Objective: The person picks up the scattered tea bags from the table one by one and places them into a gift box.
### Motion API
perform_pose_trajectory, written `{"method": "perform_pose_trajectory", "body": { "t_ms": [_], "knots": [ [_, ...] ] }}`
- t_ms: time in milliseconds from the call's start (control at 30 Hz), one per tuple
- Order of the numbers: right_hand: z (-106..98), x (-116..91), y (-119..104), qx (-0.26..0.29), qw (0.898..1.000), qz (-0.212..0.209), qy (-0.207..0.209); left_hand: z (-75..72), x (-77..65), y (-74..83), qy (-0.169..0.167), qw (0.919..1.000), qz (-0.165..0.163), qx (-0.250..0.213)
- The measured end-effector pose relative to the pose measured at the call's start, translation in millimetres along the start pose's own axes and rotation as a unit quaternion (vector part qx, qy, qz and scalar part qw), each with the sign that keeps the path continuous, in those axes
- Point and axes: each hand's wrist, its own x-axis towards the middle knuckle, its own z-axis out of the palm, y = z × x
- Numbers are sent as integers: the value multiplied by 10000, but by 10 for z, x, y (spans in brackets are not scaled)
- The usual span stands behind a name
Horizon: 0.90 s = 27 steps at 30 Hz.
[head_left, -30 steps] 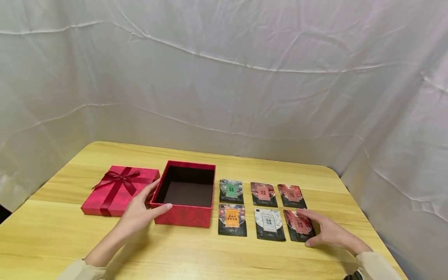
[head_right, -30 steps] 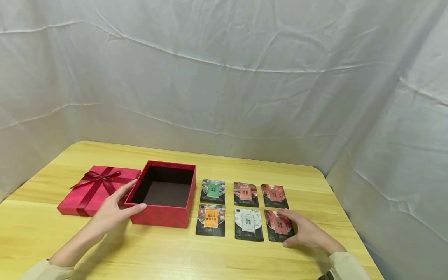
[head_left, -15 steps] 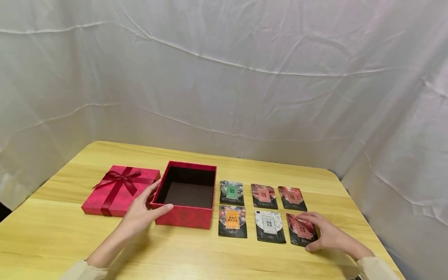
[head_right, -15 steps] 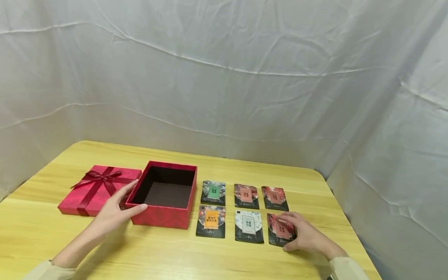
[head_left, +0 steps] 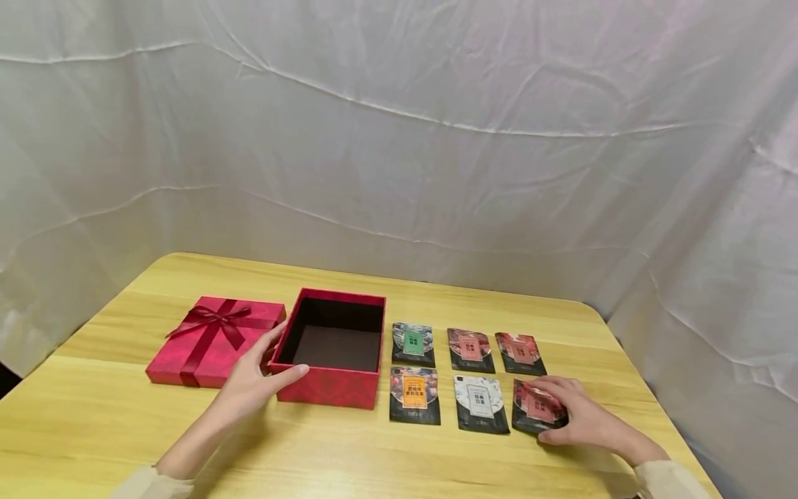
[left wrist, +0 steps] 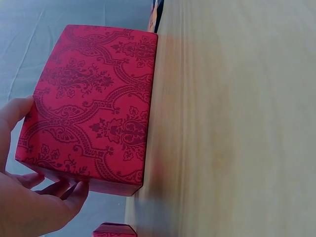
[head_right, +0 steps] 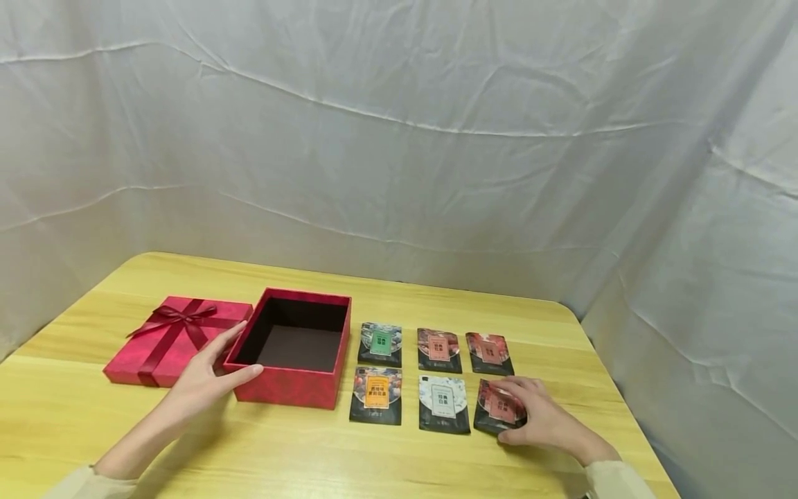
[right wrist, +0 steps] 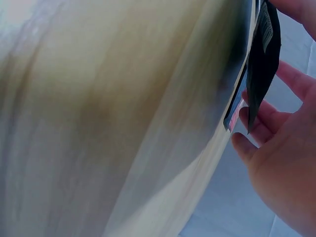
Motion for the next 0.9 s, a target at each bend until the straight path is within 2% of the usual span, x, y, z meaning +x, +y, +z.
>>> {"method": "perform_pose_trajectory", "body": {
  "t_ms": [333, 900],
  "knots": [
    [-9, 22, -44, 69, 9997, -61, 205, -7, -14, -6, -7, 9999, -103, 75],
    [-88, 235, -261, 62, 9986, -404, 330, 4, -8, -29, 1, 10000, 42, -4]
  ]
}}
